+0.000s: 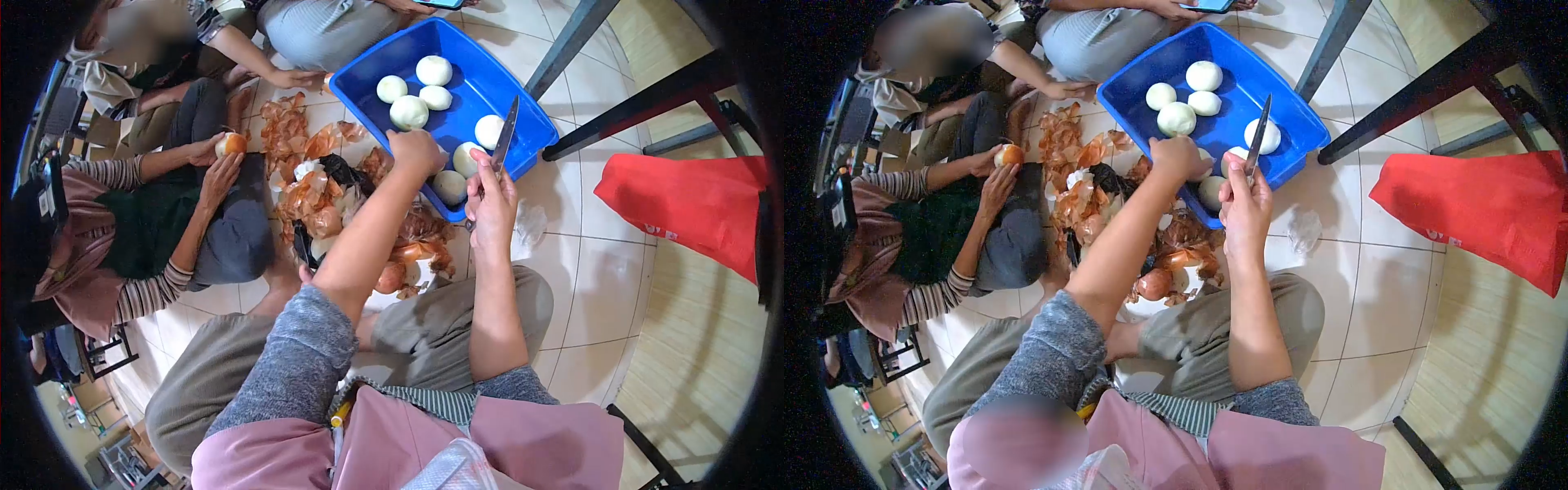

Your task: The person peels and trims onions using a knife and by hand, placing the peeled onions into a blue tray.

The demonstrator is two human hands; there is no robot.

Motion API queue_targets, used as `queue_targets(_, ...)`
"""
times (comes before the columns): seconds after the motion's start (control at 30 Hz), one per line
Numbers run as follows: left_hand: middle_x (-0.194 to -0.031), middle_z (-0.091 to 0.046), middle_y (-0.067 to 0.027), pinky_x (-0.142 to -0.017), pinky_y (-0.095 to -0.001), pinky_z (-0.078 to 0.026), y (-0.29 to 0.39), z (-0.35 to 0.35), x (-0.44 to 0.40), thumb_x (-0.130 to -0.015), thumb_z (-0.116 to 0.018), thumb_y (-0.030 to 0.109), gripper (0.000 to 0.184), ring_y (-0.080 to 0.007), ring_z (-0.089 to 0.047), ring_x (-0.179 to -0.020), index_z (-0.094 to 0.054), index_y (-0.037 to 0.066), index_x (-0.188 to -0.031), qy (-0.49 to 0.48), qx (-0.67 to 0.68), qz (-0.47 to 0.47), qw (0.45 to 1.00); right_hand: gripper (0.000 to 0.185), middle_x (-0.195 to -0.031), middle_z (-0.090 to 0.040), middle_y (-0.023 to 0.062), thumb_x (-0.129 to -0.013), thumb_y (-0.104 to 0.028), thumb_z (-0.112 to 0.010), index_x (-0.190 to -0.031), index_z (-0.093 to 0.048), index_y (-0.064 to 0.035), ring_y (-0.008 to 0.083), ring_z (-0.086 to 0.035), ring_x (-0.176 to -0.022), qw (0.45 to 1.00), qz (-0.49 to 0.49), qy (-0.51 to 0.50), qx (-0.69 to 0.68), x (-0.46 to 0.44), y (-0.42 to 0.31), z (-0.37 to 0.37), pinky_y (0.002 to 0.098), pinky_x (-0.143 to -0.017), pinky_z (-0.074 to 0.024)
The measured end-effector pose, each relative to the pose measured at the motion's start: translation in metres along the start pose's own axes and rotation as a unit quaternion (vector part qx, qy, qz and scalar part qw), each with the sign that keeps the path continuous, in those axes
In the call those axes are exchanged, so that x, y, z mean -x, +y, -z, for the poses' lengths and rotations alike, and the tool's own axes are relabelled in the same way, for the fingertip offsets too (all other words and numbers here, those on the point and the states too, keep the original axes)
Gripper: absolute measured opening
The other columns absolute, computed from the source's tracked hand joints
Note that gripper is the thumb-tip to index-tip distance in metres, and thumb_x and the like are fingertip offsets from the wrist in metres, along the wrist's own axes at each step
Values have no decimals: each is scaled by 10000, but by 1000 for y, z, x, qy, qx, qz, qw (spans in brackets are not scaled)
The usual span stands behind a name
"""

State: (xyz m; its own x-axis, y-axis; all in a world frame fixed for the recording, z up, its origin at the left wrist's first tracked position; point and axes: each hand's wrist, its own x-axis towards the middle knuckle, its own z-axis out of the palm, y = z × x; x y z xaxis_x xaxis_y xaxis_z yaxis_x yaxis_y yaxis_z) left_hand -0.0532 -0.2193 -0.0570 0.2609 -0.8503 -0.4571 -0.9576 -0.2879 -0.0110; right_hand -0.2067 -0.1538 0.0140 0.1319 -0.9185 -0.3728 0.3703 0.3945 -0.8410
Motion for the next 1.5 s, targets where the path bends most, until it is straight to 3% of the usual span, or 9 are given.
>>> queue_targets(0.47,-1156,-597,-230,-945,-422,-504,-4,21,56,-572,-896,376,912,-377,-621,-1077,-506,35,-1323,161,354,-87,917,306,-716,-531,-42,-957,-293,-660,-1161,-655,-65,-7,-343,-457,996,85,36,13,-20,11,20,177,-382,-226)
queue_targets(0.5,-1131,-597,-231,-935,-417,-507,-9,24,75,-569,-901,348,889,-376,-625,-1053,-514,37,-1307,191,399,-116,889,334,-915,-621,0,-940,-265,-692,-1162,-637,-22,60,-563,-812,988,144,29,36,-20,12,16,222,-726,-472)
queue_targets(0.57,-1129,-593,-230,-930,-410,-505,-20,26,112,-563,-907,305,862,-359,-625,-1037,-518,21,-1277,254,405,-114,871,361,-983,-634,20,-934,-260,-703,-1181,-633,-8,84,-576,-881,993,82,-40,81,-9,8,5,247,-799,-481)
queue_targets(0.73,-1161,-588,-130,-936,-338,-504,-65,21,181,-537,-986,254,980,-203,-599,-1089,-429,2,-1302,216,612,-157,744,317,-1111,-663,55,-951,-198,-672,-1187,-630,8,105,-600,-996,972,12,-230,48,19,20,-18,260,-891,-479)
queue_targets(0.93,-1127,-625,-106,-938,-330,-506,-97,13,215,-468,-1010,296,1014,-182,-611,-1063,-456,3,-1265,291,528,-135,787,334,-1099,-672,60,-963,-218,-664,-1189,-626,26,95,-611,-986,953,-13,-301,25,47,40,-42,251,-879,-489)
queue_targets(1.07,-1103,-667,-117,-923,-335,-516,-101,-6,204,-539,-969,415,951,-217,-645,-1032,-466,29,-1249,269,713,-112,638,403,-1090,-670,59,-947,-279,-693,-1205,-618,22,88,-618,-964,957,-47,-285,-32,62,46,-54,239,-855,-496)
queue_targets(1.23,-1072,-680,-94,-696,-292,-562,-83,22,226,-982,-166,706,775,-199,-681,-868,-548,80,-1232,75,870,-97,477,346,-1167,-660,78,-993,-183,-612,-1265,-590,29,110,-617,-1041,958,-11,-285,-29,61,42,-54,265,-910,-504)
queue_targets(1.33,-977,-674,-45,-602,-292,-532,-99,8,223,-1012,-236,651,685,-185,-666,-769,-587,82,-1163,-102,865,-59,488,315,-1205,-651,74,-999,-147,-591,-1264,-595,24,124,-611,-1073,943,33,-329,37,46,44,-48,273,-921,-502)
queue_targets(1.5,-881,-667,-84,-555,-295,-511,-92,-9,208,-1009,-382,554,559,-194,-677,-755,-592,49,-1126,29,906,-25,422,436,-994,-682,139,-985,-278,-615,-1338,-558,-28,214,-670,-869,877,300,-166,338,55,38,-53,321,-748,-519)
